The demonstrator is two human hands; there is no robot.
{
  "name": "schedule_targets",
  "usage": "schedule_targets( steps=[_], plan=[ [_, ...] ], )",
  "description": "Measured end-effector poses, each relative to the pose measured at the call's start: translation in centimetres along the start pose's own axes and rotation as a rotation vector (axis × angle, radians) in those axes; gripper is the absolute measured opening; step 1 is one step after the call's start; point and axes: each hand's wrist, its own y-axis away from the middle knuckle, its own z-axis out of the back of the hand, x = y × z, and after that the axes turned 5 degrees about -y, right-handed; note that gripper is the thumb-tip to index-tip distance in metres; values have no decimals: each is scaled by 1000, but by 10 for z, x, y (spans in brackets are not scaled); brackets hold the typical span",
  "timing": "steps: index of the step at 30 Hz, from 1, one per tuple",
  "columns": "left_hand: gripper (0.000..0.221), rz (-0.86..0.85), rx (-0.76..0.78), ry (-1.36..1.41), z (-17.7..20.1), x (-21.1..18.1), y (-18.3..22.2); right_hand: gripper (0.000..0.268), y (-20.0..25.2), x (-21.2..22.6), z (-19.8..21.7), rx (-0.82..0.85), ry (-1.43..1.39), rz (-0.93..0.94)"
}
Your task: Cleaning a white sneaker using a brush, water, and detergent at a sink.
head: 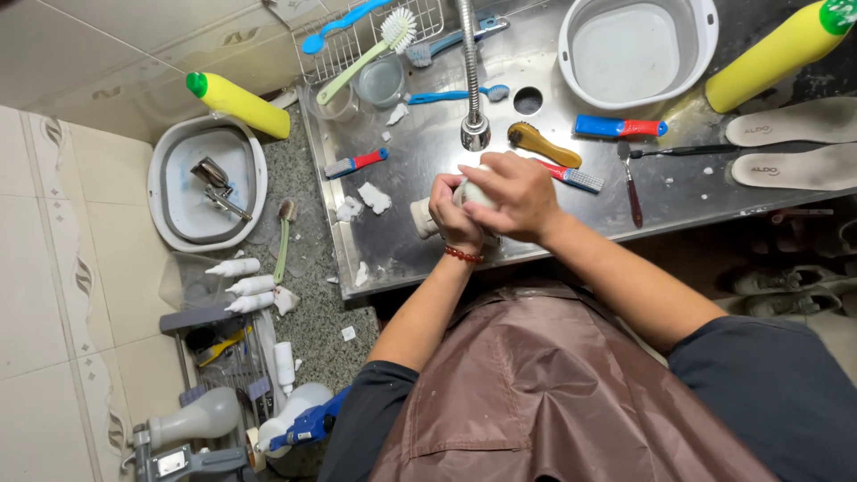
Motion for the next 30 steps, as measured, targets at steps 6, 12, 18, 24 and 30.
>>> schedule_targets(
  steps=[6,12,18,24,30],
  plan=[
    [35,96,-29,200,-1,30,0,45,11,-3,-4,30,8,-132],
    [38,-241,32,-310,3,3,8,46,10,14,0,40,-117,3],
    [41,-83,100,-121,2,21,17,44,6,30,1,12,-46,-9],
    [46,94,-60,186,-1,36,14,41,15,23,-5,10,-107,-184],
    [44,136,-99,289,10,37,-10,44,58,12,-36,-96,-221,-152]
  ],
)
